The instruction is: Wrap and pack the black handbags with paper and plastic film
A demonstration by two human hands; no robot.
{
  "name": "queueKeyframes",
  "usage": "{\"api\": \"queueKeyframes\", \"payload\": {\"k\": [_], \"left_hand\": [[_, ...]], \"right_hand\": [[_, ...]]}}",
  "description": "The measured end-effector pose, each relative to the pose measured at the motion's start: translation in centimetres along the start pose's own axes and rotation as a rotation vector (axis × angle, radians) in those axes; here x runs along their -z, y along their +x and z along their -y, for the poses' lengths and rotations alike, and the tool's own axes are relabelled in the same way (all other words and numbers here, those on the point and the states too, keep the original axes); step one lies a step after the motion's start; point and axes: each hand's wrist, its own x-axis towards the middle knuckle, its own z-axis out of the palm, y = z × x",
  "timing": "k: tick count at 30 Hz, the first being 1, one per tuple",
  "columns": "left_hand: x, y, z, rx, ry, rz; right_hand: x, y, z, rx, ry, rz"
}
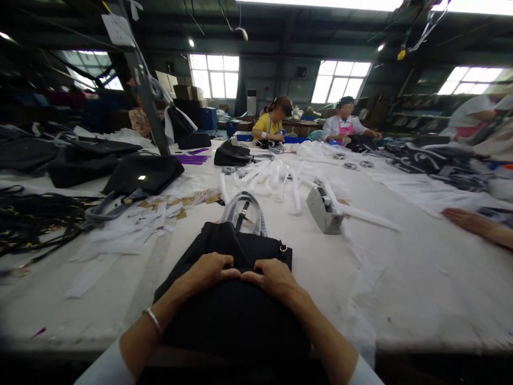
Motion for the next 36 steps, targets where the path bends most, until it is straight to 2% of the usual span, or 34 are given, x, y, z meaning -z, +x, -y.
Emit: {"api": "queueKeyframes", "payload": {"k": [3, 7, 9, 11, 14, 16, 18, 21, 25, 30, 33, 36], "left_hand": [[0.2, -0.5, -0.4, 0.008, 0.044, -0.057], [1.1, -3.2, -2.0, -0.08, 0.145, -0.217], [1.4, -4.3, -2.6, -0.153, 0.205, -0.309], [1.4, -4.9, -2.9, -0.22, 0.263, -0.396], [1.1, -5.1, -3.1, -0.276, 0.296, -0.494], [0.9, -5.0, -3.1, -0.286, 0.296, -0.523], [0.9, -5.0, -3.0, -0.286, 0.304, -0.525], [1.0, -5.1, -3.2, -0.278, 0.311, -0.511], [1.4, -5.3, -4.1, -0.23, 0.309, -0.445], [2.2, -4.1, -5.3, -0.113, 0.293, -0.193], [2.6, -2.5, -4.9, -0.016, 0.272, -0.035], [2.9, -1.2, -4.3, 0.001, 0.246, 0.05]], "right_hand": [[0.1, -0.4, -0.1, 0.046, 0.007, -0.066], [3.3, -1.5, -0.6, 0.1, 0.204, -0.166], [5.4, -1.1, -1.7, 0.033, 0.21, -0.321], [6.9, 0.2, -3.2, -0.062, 0.095, -0.441], [7.0, 2.9, -4.6, -0.129, -0.017, -0.371], [5.8, 4.5, -4.5, -0.12, -0.044, -0.298], [4.4, 5.7, -4.0, -0.112, -0.09, -0.287], [3.1, 6.5, -3.5, -0.13, -0.159, -0.325], [3.2, 7.2, -5.4, -0.19, -0.204, -0.34], [3.9, 7.9, -8.1, -0.213, -0.169, -0.36], [5.2, 7.5, -8.1, -0.173, -0.083, -0.376], [7.1, 6.0, -7.4, -0.127, 0.069, -0.359]]}}
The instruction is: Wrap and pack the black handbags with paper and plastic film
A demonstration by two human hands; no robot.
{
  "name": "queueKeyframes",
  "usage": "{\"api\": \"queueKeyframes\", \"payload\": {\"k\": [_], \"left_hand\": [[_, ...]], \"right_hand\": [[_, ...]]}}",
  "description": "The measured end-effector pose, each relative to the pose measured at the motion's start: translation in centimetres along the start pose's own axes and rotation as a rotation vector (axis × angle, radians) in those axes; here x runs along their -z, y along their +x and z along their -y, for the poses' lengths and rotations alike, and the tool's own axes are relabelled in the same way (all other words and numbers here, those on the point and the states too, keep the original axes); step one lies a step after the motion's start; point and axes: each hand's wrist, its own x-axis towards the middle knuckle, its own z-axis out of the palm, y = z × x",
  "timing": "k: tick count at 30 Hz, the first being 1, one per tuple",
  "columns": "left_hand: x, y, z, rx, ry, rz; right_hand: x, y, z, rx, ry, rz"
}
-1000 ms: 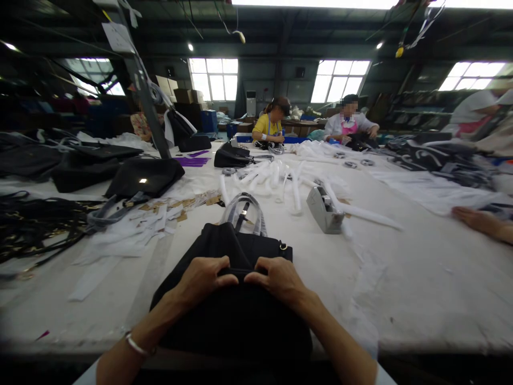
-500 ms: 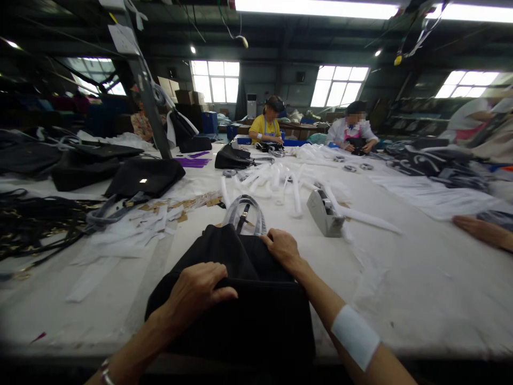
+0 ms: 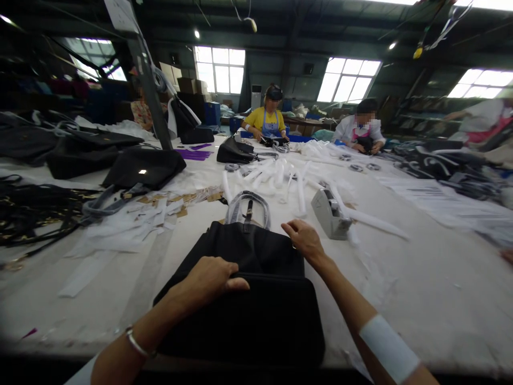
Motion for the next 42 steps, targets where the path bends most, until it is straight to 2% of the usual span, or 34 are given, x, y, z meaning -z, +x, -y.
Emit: {"api": "queueKeyframes", "payload": {"k": [2, 3, 6, 8, 11, 15, 17, 20, 22, 24, 26, 29, 32, 35, 40, 42], "left_hand": [[0.3, 0.3, 0.1, -0.021, -0.011, 0.01], [0.5, 0.2, -0.1, -0.041, -0.014, 0.004], [1.6, -0.9, -1.0, -0.168, -0.042, -0.049], [2.2, -2.1, -1.8, -0.269, -0.065, -0.084], [2.8, -4.1, -2.6, -0.351, -0.075, -0.084], [3.6, -6.2, -3.3, -0.379, -0.072, 0.009], [4.4, -6.1, -3.7, -0.405, -0.045, 0.032], [5.7, -4.2, -4.3, -0.501, -0.029, 0.071], [6.2, -2.0, -4.0, -0.544, -0.087, 0.201], [6.2, 0.3, -3.0, -0.507, -0.189, 0.397], [5.6, 2.1, -1.1, -0.403, -0.307, 0.588], [4.1, 3.1, 2.1, -0.23, -0.561, 0.709], [2.3, 2.5, 4.3, -0.094, -0.828, 0.707], [0.8, 1.9, 5.0, -0.085, -0.934, 0.647], [-1.4, 2.5, 5.5, -0.106, -1.075, 0.591], [-2.3, 2.9, 5.8, -0.063, -1.135, 0.536]], "right_hand": [[1.2, -1.2, 0.7, 0.008, 0.123, 0.098], [1.5, -1.9, 1.0, 0.007, 0.221, 0.201], [0.6, -4.1, 1.8, -0.041, 0.565, 0.642], [-1.0, -4.9, 1.8, -0.087, 0.675, 0.83], [-3.0, -4.7, 1.0, -0.109, 0.633, 0.823], [-3.3, -3.1, -0.5, -0.133, 0.58, 0.821], [-2.8, -2.6, -0.6, -0.136, 0.539, 0.834], [-2.2, -2.5, 0.4, -0.111, 0.475, 0.854], [-1.8, -2.8, 1.2, -0.086, 0.448, 0.866], [-1.4, -3.3, 1.7, -0.065, 0.445, 0.874], [-1.0, -3.9, 1.7, -0.051, 0.463, 0.868], [0.0, -4.9, 1.3, -0.036, 0.493, 0.852], [1.3, -6.2, 1.5, -0.002, 0.56, 0.818], [2.3, -7.4, 2.8, 0.074, 0.614, 0.818], [2.8, -7.6, 4.2, -0.004, 0.431, 1.063], [3.0, -7.0, 3.6, -0.028, 0.47, 1.071]]}}
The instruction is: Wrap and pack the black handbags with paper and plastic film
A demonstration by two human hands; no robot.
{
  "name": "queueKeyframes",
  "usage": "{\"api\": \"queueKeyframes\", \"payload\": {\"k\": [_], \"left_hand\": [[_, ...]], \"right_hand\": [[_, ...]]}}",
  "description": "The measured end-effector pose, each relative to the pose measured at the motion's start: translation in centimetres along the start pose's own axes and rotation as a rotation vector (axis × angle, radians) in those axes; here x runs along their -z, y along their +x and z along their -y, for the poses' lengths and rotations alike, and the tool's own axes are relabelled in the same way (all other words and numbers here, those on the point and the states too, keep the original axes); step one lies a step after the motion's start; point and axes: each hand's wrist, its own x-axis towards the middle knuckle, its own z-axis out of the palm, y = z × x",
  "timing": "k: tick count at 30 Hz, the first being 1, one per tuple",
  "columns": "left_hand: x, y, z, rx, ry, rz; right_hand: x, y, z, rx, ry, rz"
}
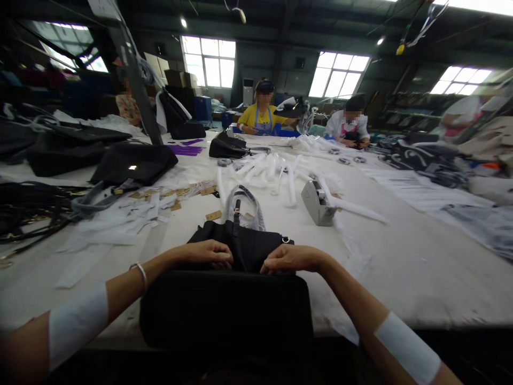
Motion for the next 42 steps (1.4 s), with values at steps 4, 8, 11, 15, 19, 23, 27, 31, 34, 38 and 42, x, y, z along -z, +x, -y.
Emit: {"api": "queueKeyframes", "payload": {"k": [4, 8, 11, 15, 19, 23, 27, 31, 34, 38, 42], "left_hand": [[0.0, 0.2, 0.6, -0.019, 0.046, -0.084], [-0.8, -1.3, -1.7, -0.089, 0.354, -0.051], [-1.9, -2.5, -4.6, -0.215, 0.698, -0.061], [-3.7, -1.9, -7.5, -0.468, 1.017, -0.04], [-5.0, 0.3, -7.6, -0.613, 1.213, 0.011], [-6.1, 1.4, -5.8, -0.608, 1.198, -0.092], [-7.0, 1.4, -3.8, -0.633, 1.071, -0.091], [-6.8, 1.9, -2.0, -0.496, 1.0, -0.011], [-6.0, 2.2, -2.1, -0.417, 0.989, 0.005], [-4.3, 3.4, -5.0, -0.427, 1.017, 0.044], [-3.3, 7.2, -8.4, -0.627, 1.104, 0.022]], "right_hand": [[2.5, 0.2, -2.1, -0.07, -0.007, -0.456], [4.1, 0.8, -4.2, -0.098, -0.183, -0.852], [3.8, 1.9, -4.6, -0.035, -0.271, -0.91], [2.1, 4.2, -3.8, 0.046, -0.315, -1.011], [1.2, 5.8, -2.5, 0.102, -0.238, -1.13], [3.1, 5.7, -2.0, 0.138, -0.021, -1.192], [5.6, 5.9, -3.3, 0.14, 0.154, -1.181], [6.3, 7.2, -4.4, 0.1, 0.176, -1.13], [6.6, 6.2, -3.8, 0.09, 0.097, -1.114], [5.8, 0.7, -2.0, -0.002, -0.058, -1.086], [3.2, -4.7, -1.0, -0.28, -0.049, -0.747]]}}
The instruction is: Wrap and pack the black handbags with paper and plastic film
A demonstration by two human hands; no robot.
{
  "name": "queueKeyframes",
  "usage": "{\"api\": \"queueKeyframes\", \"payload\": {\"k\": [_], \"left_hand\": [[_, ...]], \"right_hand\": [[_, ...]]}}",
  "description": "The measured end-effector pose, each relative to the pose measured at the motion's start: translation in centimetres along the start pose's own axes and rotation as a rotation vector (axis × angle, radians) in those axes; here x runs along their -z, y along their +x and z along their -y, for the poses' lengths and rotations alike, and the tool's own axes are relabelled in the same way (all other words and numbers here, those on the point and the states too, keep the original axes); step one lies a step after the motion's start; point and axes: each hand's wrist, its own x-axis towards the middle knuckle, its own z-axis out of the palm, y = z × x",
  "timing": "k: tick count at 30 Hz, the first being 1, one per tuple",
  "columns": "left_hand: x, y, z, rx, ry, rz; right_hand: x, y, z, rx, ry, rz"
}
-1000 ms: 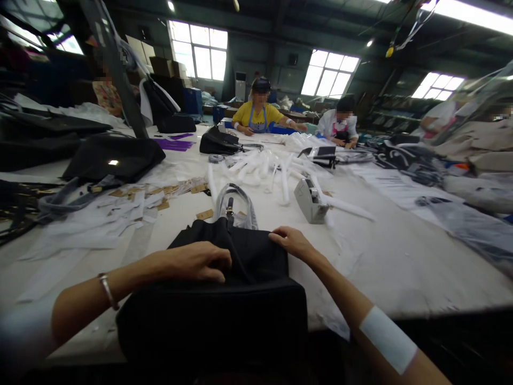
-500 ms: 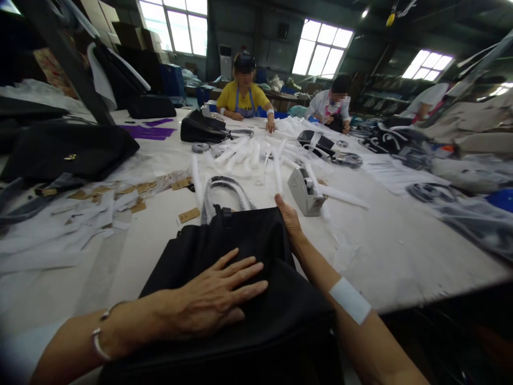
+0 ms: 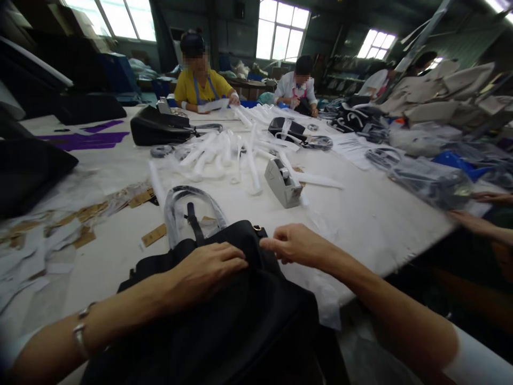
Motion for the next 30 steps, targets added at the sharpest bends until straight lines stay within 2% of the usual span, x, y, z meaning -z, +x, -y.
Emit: {"api": "queueKeyframes", "payload": {"k": [2, 4, 7, 9, 13, 16, 19, 21, 26, 28, 30], "left_hand": [[0.2, 2.6, 0.9, -0.152, 0.061, -0.051], [-0.3, 4.9, 1.7, -0.269, 0.119, -0.029], [-1.2, 7.5, 3.0, -0.324, 0.206, 0.043], [-1.5, 8.5, 3.7, -0.334, 0.226, 0.047], [-0.2, 8.4, 4.4, -0.366, 0.179, -0.051], [1.9, 7.2, 4.5, -0.369, 0.139, -0.103], [3.2, 6.1, 4.5, -0.334, 0.13, -0.081], [3.0, 6.1, 4.7, -0.275, 0.151, -0.038], [0.6, 7.6, 5.7, -0.161, 0.173, -0.018], [-0.1, 8.1, 6.0, -0.143, 0.166, -0.034], [-0.6, 8.3, 6.1, -0.127, 0.175, -0.061]], "right_hand": [[0.1, -1.9, -0.3, -0.062, -0.015, 0.137], [-0.2, -2.9, -0.5, -0.08, -0.059, 0.205], [-0.7, -3.3, -0.2, -0.114, -0.172, 0.228], [-1.0, -3.3, 0.1, -0.14, -0.229, 0.242], [-1.2, -3.8, 0.2, -0.16, -0.107, 0.298], [-1.2, -4.7, -0.2, -0.16, 0.114, 0.248], [-1.2, -5.2, -0.1, -0.128, 0.272, 0.209], [-1.2, -4.9, 0.3, -0.12, 0.267, 0.218], [-1.1, -2.3, 0.9, -0.135, -0.02, 0.216], [-1.2, -1.1, 0.6, -0.135, -0.082, 0.264], [-1.5, -0.3, 0.3, -0.184, -0.032, 0.344]]}}
